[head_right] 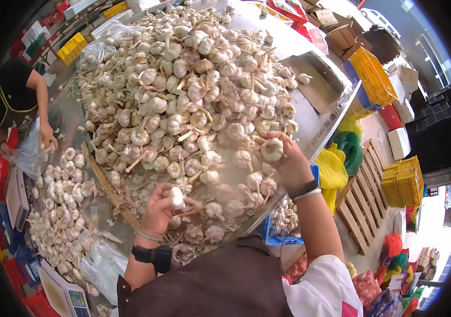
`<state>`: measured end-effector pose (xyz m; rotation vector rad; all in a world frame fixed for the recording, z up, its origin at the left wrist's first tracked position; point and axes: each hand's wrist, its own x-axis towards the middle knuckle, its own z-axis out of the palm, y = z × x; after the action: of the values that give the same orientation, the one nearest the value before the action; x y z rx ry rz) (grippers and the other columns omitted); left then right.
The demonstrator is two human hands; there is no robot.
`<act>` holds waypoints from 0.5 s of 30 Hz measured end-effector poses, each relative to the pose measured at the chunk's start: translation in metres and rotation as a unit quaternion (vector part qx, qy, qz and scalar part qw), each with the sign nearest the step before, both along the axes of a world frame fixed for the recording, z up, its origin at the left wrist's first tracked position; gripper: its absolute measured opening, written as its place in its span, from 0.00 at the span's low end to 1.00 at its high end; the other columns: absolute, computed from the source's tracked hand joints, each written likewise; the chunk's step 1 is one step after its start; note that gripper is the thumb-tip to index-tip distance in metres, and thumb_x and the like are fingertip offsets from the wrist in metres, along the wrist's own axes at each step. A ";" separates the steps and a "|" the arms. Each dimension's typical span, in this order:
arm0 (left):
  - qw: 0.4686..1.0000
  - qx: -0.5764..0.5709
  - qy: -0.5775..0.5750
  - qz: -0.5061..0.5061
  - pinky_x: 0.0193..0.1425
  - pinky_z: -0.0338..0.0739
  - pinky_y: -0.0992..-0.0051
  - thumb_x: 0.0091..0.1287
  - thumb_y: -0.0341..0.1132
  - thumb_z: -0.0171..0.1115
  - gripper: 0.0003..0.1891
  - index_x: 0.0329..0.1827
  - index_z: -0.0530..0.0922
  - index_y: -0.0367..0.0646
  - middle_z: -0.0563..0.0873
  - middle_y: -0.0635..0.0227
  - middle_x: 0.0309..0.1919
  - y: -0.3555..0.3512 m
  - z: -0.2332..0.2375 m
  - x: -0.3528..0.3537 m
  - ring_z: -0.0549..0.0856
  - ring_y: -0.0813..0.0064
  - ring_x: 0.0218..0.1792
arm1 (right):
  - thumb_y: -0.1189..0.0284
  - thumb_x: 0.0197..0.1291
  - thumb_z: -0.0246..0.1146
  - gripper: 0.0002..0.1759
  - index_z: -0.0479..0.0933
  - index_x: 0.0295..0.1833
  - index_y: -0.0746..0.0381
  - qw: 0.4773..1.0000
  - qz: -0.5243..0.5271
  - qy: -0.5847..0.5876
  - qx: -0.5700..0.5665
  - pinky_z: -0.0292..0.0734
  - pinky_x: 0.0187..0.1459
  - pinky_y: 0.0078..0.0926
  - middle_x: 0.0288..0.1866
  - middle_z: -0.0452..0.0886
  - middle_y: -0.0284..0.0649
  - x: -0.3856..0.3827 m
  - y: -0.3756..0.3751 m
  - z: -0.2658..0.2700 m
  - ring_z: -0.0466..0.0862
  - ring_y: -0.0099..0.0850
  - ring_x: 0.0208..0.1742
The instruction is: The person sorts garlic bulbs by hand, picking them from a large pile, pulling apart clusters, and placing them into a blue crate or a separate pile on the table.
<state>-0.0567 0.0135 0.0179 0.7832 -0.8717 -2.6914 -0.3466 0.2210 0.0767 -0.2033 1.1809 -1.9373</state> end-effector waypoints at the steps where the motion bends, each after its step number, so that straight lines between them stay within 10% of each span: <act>1: 0.998 -0.037 0.016 -0.055 0.42 0.84 0.74 0.63 0.28 0.66 0.14 0.52 0.80 0.44 0.85 0.67 0.44 0.000 -0.008 -0.003 0.86 0.71 0.45 | 0.68 0.58 0.73 0.23 0.80 0.56 0.65 0.996 0.027 0.058 0.066 0.80 0.51 0.25 0.51 0.84 0.41 -0.016 0.002 -0.019 0.83 0.31 0.51; 3: 0.990 -0.079 0.034 -0.113 0.42 0.83 0.73 0.64 0.28 0.66 0.12 0.50 0.81 0.44 0.85 0.67 0.43 0.005 -0.009 -0.011 0.86 0.71 0.44 | 0.69 0.65 0.65 0.11 0.83 0.46 0.65 0.901 0.121 0.224 0.351 0.79 0.41 0.21 0.35 0.85 0.36 -0.017 -0.022 -0.012 0.84 0.24 0.38; 4: 0.936 -0.310 0.009 -0.167 0.43 0.83 0.70 0.62 0.29 0.66 0.12 0.48 0.81 0.44 0.85 0.64 0.43 0.018 -0.006 -0.020 0.86 0.68 0.42 | 0.61 0.62 0.67 0.18 0.82 0.48 0.66 0.786 0.225 0.398 0.416 0.81 0.41 0.28 0.36 0.85 0.41 -0.020 -0.033 -0.030 0.86 0.31 0.40; 6: 0.669 -0.704 -0.040 -0.237 0.44 0.82 0.63 0.59 0.33 0.67 0.11 0.44 0.81 0.44 0.84 0.58 0.44 0.043 -0.001 -0.038 0.86 0.61 0.37 | 0.65 0.53 0.71 0.24 0.77 0.54 0.64 0.575 0.224 0.604 0.505 0.81 0.47 0.43 0.44 0.83 0.48 0.013 -0.050 -0.031 0.85 0.50 0.49; 9: 0.505 -0.746 -0.128 -0.414 0.45 0.82 0.59 0.59 0.36 0.67 0.14 0.47 0.80 0.45 0.84 0.53 0.43 0.061 0.004 -0.051 0.87 0.55 0.40 | 0.69 0.53 0.68 0.23 0.75 0.54 0.64 0.563 0.259 0.601 0.504 0.81 0.48 0.45 0.41 0.83 0.50 0.030 -0.068 -0.033 0.85 0.51 0.49; 15: 0.467 -0.741 -0.167 -0.452 0.45 0.83 0.56 0.63 0.39 0.65 0.22 0.61 0.74 0.51 0.83 0.52 0.45 0.096 -0.007 -0.054 0.86 0.50 0.46 | 0.70 0.52 0.66 0.19 0.73 0.48 0.64 0.536 0.261 0.589 0.546 0.80 0.47 0.47 0.41 0.84 0.51 0.027 -0.072 -0.042 0.85 0.50 0.48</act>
<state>-0.1102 0.1097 0.0106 0.2428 -3.4878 -0.7674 -0.3199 0.1491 0.0347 -1.1016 2.5231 0.0013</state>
